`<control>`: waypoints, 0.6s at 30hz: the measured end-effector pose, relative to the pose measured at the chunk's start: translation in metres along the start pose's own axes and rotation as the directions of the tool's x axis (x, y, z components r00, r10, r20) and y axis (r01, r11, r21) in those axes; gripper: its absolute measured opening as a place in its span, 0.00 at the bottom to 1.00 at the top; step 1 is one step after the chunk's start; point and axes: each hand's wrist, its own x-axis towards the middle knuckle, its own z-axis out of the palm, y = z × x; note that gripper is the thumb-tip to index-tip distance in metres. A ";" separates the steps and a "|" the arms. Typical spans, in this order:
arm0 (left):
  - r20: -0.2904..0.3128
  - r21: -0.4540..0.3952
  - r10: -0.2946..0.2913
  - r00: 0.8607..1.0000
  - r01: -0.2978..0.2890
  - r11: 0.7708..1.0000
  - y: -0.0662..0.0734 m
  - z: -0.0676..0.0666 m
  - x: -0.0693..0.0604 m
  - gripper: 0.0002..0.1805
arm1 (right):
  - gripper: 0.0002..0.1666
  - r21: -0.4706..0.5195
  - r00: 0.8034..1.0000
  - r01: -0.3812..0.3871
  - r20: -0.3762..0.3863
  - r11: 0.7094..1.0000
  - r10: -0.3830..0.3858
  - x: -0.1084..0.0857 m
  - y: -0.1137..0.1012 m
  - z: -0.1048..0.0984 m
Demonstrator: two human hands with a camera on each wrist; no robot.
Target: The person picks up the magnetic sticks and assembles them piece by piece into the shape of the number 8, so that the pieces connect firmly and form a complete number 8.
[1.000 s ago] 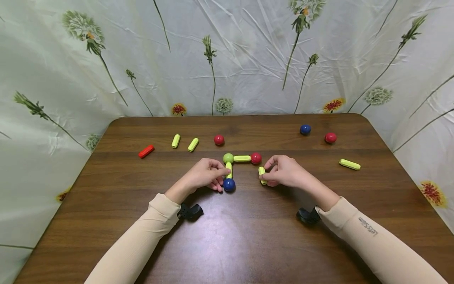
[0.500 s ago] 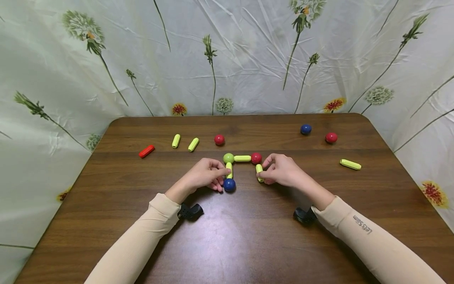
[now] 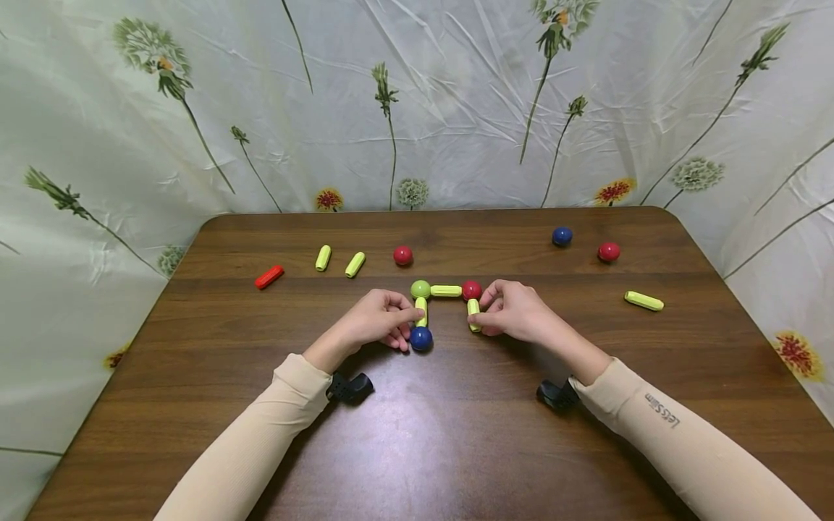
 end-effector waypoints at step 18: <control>-0.012 0.013 -0.015 1.000 0.015 1.000 0.003 0.002 -0.001 0.11 | 0.22 0.089 1.000 0.023 0.013 0.996 -0.024 0.001 0.002 0.002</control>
